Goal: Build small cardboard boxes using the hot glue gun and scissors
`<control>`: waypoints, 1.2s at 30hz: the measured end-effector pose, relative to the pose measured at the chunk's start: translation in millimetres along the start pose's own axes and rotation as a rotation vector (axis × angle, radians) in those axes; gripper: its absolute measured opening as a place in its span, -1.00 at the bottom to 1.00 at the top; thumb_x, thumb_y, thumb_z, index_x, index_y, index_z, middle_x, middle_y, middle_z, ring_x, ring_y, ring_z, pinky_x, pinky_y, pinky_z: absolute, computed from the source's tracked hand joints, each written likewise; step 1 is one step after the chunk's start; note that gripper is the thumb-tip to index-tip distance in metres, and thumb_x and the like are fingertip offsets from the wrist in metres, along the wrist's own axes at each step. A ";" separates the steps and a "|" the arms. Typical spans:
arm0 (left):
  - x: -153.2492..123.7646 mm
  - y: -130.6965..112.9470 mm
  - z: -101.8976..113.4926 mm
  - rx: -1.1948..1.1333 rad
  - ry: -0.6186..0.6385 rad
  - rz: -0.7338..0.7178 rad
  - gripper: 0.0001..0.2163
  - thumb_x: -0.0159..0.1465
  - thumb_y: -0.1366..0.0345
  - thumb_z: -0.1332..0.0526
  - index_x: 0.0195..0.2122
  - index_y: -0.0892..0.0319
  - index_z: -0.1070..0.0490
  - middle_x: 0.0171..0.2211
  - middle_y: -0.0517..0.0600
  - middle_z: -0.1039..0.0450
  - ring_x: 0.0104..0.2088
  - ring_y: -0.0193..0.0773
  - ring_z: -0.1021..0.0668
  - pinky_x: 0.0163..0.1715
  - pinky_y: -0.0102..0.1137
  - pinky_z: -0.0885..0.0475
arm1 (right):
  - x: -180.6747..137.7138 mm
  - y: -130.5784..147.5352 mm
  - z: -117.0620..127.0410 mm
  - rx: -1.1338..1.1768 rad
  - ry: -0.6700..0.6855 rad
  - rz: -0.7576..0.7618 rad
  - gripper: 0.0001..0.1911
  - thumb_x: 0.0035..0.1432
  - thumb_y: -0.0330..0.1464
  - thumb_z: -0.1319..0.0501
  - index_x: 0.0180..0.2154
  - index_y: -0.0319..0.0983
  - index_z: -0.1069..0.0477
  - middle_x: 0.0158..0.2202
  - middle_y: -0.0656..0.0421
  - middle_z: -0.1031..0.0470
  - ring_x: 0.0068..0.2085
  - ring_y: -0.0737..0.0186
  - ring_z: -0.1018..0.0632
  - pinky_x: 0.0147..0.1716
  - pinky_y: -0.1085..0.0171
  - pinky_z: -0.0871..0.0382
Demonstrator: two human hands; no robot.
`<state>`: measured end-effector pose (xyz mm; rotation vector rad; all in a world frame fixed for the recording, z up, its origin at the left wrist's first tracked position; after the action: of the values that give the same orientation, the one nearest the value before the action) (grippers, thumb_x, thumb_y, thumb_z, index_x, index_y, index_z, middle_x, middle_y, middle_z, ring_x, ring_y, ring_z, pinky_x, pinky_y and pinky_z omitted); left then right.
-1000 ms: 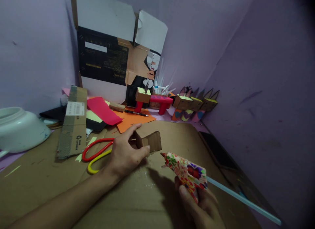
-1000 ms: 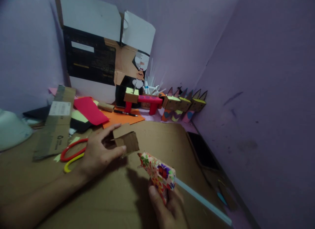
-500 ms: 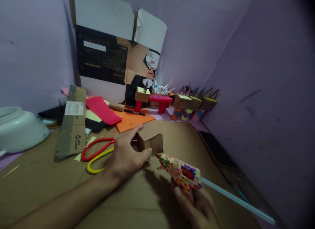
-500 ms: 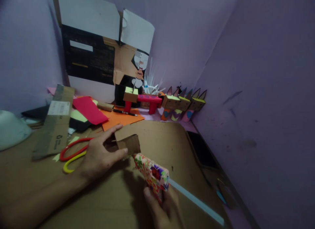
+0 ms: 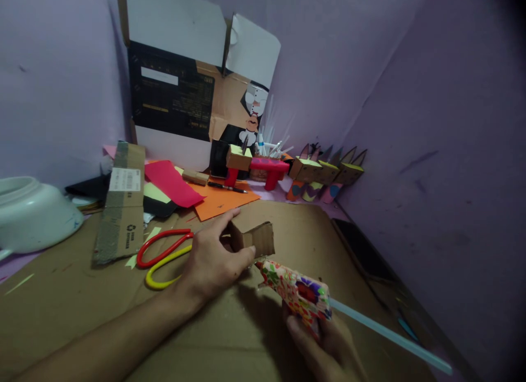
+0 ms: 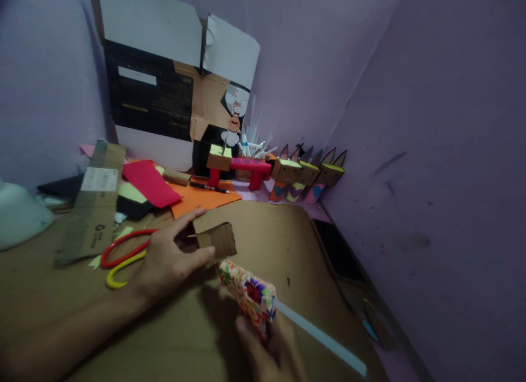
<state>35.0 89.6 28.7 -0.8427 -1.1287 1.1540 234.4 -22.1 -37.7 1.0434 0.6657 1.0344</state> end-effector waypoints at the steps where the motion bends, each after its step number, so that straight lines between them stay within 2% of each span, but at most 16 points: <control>1: -0.5 -0.4 -0.2 -0.003 0.003 -0.004 -0.36 -0.07 0.31 -0.33 0.10 0.27 -0.30 -0.23 0.09 -0.56 -0.27 -0.04 -0.62 -0.25 -0.23 -0.56 | -0.1 -0.2 0.5 -0.002 -0.003 -0.007 -0.42 -0.11 0.08 -0.23 -0.20 -0.21 -0.57 -0.16 0.00 -0.60 -0.10 -0.13 -0.55 -0.08 0.10 -0.40; 6: -2.9 -4.2 -0.5 -0.012 0.015 -0.021 -0.38 -0.07 0.31 -0.32 0.08 0.28 -0.32 -0.29 0.07 -0.57 -0.31 -0.06 -0.62 -0.31 -0.27 -0.58 | -1.0 -2.3 -2.1 -0.018 0.055 -0.026 -0.39 -0.09 0.10 -0.20 -0.18 -0.21 -0.56 -0.14 0.00 -0.59 -0.11 -0.15 -0.54 -0.08 0.05 -0.39; 13: -3.9 -14.0 -0.7 0.110 -0.009 -0.099 -0.40 -0.07 0.33 -0.30 0.07 0.30 -0.34 -0.33 0.05 -0.57 -0.34 -0.09 -0.62 -0.33 -0.29 -0.57 | -3.6 -7.1 0.0 -0.022 0.002 -0.042 -0.42 -0.10 0.09 -0.22 -0.20 -0.18 -0.57 -0.15 0.03 -0.60 -0.07 -0.14 -0.54 -0.05 0.08 -0.40; 16: -5.1 -16.4 -0.2 0.153 -0.018 -0.159 -0.41 -0.05 0.33 -0.29 0.07 0.28 -0.33 -0.29 0.05 -0.56 -0.32 -0.11 -0.61 -0.28 -0.29 -0.55 | -3.4 -7.6 0.2 -0.012 -0.013 -0.039 -0.41 -0.09 0.07 -0.23 -0.15 -0.20 -0.55 -0.13 0.02 -0.60 -0.06 -0.13 -0.54 -0.05 0.09 -0.40; 20: -7.5 -21.2 1.6 0.242 -0.048 -0.251 -0.42 -0.05 0.33 -0.30 0.06 0.26 -0.34 -0.19 0.07 -0.53 -0.26 -0.10 -0.59 -0.18 -0.25 -0.51 | -2.1 -1.7 -2.6 0.003 0.037 0.002 -0.44 -0.07 0.05 -0.22 -0.16 -0.20 -0.56 -0.12 0.02 -0.60 -0.06 -0.14 -0.54 -0.05 0.10 -0.40; 24: -8.5 -24.2 2.4 0.263 -0.059 -0.291 -0.43 -0.05 0.33 -0.29 0.05 0.28 -0.35 -0.14 0.09 -0.51 -0.21 -0.10 -0.58 -0.12 -0.25 -0.49 | -1.4 2.2 -0.1 -0.018 0.028 0.006 -0.46 -0.06 0.04 -0.22 -0.16 -0.19 -0.56 -0.11 0.03 -0.59 -0.02 -0.14 -0.51 -0.03 0.08 -0.38; 28: -6.7 -20.6 4.0 0.222 -0.059 -0.246 -0.43 -0.06 0.33 -0.30 0.05 0.27 -0.36 -0.17 0.08 -0.52 -0.23 -0.09 -0.58 -0.13 -0.25 -0.49 | -1.1 4.8 -2.0 -0.004 0.039 0.037 -0.46 -0.04 0.03 -0.21 -0.16 -0.22 -0.55 -0.11 0.01 -0.59 -0.05 -0.12 -0.53 -0.03 0.09 -0.38; 33: -0.4 -7.6 8.1 0.008 -0.040 -0.053 -0.39 -0.06 0.30 -0.33 0.08 0.25 -0.32 -0.17 0.07 -0.52 -0.22 -0.08 -0.59 -0.22 -0.30 -0.52 | 0.1 -5.5 0.7 0.029 0.004 -0.046 -0.43 -0.09 0.04 -0.25 -0.16 -0.24 -0.54 -0.14 0.01 -0.60 -0.10 -0.12 -0.55 -0.11 0.12 -0.43; 36: 4.7 -1.8 10.1 -0.070 -0.016 0.032 -0.37 -0.09 0.32 -0.35 0.07 0.26 -0.31 -0.20 0.07 -0.53 -0.21 -0.06 -0.58 -0.25 -0.32 -0.52 | 7.9 -1.4 6.6 0.081 0.045 -0.030 -0.48 -0.06 0.01 -0.24 -0.21 -0.27 -0.52 -0.28 0.04 -0.60 -0.23 -0.01 -0.57 -0.26 0.21 -0.45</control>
<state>25.8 93.3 34.1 -0.9100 -1.1783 1.1546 243.7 -17.5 -36.2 1.0800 0.7628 1.0139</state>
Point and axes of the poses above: each hand's wrist, its own x-axis towards the middle knuckle, its own z-axis out of the back of the hand, y = z × x, the point moved 8 cm from there along x, towards the middle knuckle
